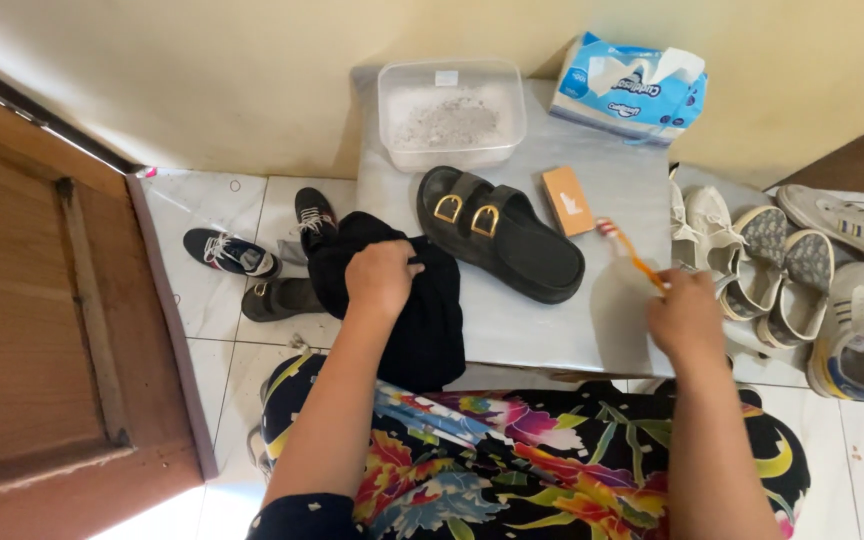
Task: The person wipes a black shoe with a white tissue, then uses a toothbrush dipped in soapy water to scrub the shoe's upper and sole. The shoe is placed on a small table next to a container of soapy water and cleaning supplies.
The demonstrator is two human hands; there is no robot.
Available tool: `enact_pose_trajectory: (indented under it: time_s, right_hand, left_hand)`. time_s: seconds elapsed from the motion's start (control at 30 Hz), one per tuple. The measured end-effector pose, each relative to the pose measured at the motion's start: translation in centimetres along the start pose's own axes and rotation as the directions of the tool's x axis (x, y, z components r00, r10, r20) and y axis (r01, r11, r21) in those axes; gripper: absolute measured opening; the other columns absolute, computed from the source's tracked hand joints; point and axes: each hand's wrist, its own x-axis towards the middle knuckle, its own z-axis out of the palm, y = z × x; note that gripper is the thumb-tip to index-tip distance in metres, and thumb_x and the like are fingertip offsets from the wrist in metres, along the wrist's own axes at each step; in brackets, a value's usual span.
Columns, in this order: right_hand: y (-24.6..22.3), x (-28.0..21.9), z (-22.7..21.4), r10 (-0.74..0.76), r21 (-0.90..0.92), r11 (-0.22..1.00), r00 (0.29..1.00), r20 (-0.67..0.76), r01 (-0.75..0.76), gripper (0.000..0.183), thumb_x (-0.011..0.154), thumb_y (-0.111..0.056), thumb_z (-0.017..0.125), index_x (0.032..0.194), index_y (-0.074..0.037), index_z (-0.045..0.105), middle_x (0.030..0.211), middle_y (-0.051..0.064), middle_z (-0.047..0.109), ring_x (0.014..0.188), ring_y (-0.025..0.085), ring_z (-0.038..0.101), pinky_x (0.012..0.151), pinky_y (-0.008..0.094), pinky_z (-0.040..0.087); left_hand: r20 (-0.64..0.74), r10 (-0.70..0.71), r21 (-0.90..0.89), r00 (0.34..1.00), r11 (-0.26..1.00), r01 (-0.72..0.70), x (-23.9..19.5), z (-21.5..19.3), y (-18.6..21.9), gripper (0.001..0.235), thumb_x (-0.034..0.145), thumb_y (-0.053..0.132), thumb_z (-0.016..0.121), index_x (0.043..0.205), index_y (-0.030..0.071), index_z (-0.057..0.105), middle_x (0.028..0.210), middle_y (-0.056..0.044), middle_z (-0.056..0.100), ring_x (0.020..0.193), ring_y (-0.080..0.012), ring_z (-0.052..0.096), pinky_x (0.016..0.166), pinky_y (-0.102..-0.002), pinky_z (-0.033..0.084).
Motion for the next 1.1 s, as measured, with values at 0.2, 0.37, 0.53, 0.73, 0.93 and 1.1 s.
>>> enact_pose_trajectory:
  time_s: [0.2, 0.37, 0.53, 0.73, 0.93, 1.1]
  right_hand:
    - [-1.1, -1.7, -6.2, 0.008, 0.2, 0.979, 0.983, -0.185, 0.03, 0.056, 0.086, -0.005, 0.051, 0.14, -0.001, 0.064, 0.123, 0.029, 0.056, 0.103, 0.047, 0.058, 0.092, 0.057, 0.044]
    - [-5.3, -0.3, -9.1, -0.276, 0.162, 0.924, 0.897, -0.345, 0.347, 0.048, 0.092, -0.001, 0.051, 0.136, 0.005, 0.068, 0.112, 0.025, 0.06, 0.11, 0.042, 0.052, 0.09, 0.054, 0.041]
    - [-15.4, 1.0, -12.8, -0.459, 0.19, 0.821, 0.821, -0.34, 0.538, 0.047, 0.098, 0.0, 0.046, 0.14, -0.001, 0.068, 0.112, 0.027, 0.055, 0.103, 0.04, 0.056, 0.091, 0.052, 0.042]
    - [-25.1, 10.6, -7.0, -0.548, -0.047, 0.836, 0.836, -0.016, 0.547, 0.035, 0.104, -0.015, 0.053, 0.134, -0.02, 0.069, 0.121, 0.022, 0.06, 0.111, 0.049, 0.066, 0.088, 0.055, 0.056]
    - [-29.8, 17.1, -2.5, -0.517, -0.353, 0.779, 0.849, 0.105, 0.518, 0.03, 0.092, -0.003, 0.064, 0.119, -0.003, 0.077, 0.118, 0.026, 0.061, 0.098, 0.049, 0.072, 0.08, 0.06, 0.059]
    - [-32.6, 16.6, -2.0, -0.58, -0.108, 0.795, 0.801, 0.151, 0.596, 0.03, 0.102, -0.007, 0.058, 0.127, -0.004, 0.075, 0.118, 0.027, 0.07, 0.111, 0.046, 0.069, 0.092, 0.053, 0.056]
  left_hand:
    - [0.086, -0.114, -0.704, 0.99, 0.696, 0.141, -0.4, -5.1, 0.0, 0.019, 0.083, 0.03, 0.078, 0.091, 0.012, 0.077, 0.086, -0.001, 0.074, 0.076, -0.0129, 0.068, 0.075, -0.026, 0.053]
    - [-0.016, -0.169, -0.801, 0.985, 0.592, 0.088, 0.8, -4.9, -3.9, 0.06, 0.091, 0.053, 0.054, 0.135, 0.013, 0.063, 0.143, -0.009, 0.062, 0.134, -0.0271, 0.057, 0.112, -0.042, 0.043]
    - [0.064, -0.12, -0.28, 0.991, 0.951, 0.133, -2.2, -7.9, 0.7, 0.069, 0.099, 0.049, 0.053, 0.156, 0.014, 0.038, 0.164, -0.019, 0.025, 0.152, -0.0386, 0.02, 0.12, -0.054, 0.023]
    - [0.417, -0.1, 0.032, 0.903, 0.995, 0.095, -2.3, -6.0, 2.1, 0.073, 0.098, 0.044, 0.061, 0.16, 0.015, 0.033, 0.169, -0.021, 0.012, 0.156, -0.0455, 0.005, 0.111, -0.081, 0.01]
    - [0.454, -0.09, 0.059, 0.887, 0.996, 0.071, -1.6, -4.3, 1.7, 0.072, 0.102, 0.035, 0.056, 0.162, 0.01, 0.026, 0.169, -0.024, 0.01, 0.155, -0.0485, 0.0, 0.108, -0.084, 0.004]
    - [0.468, -0.086, 0.062, 0.879, 0.996, 0.065, -1.1, -3.9, 1.4, 0.07, 0.103, 0.034, 0.055, 0.162, 0.011, 0.025, 0.169, -0.023, 0.009, 0.155, -0.048, -0.002, 0.109, -0.083, 0.004]
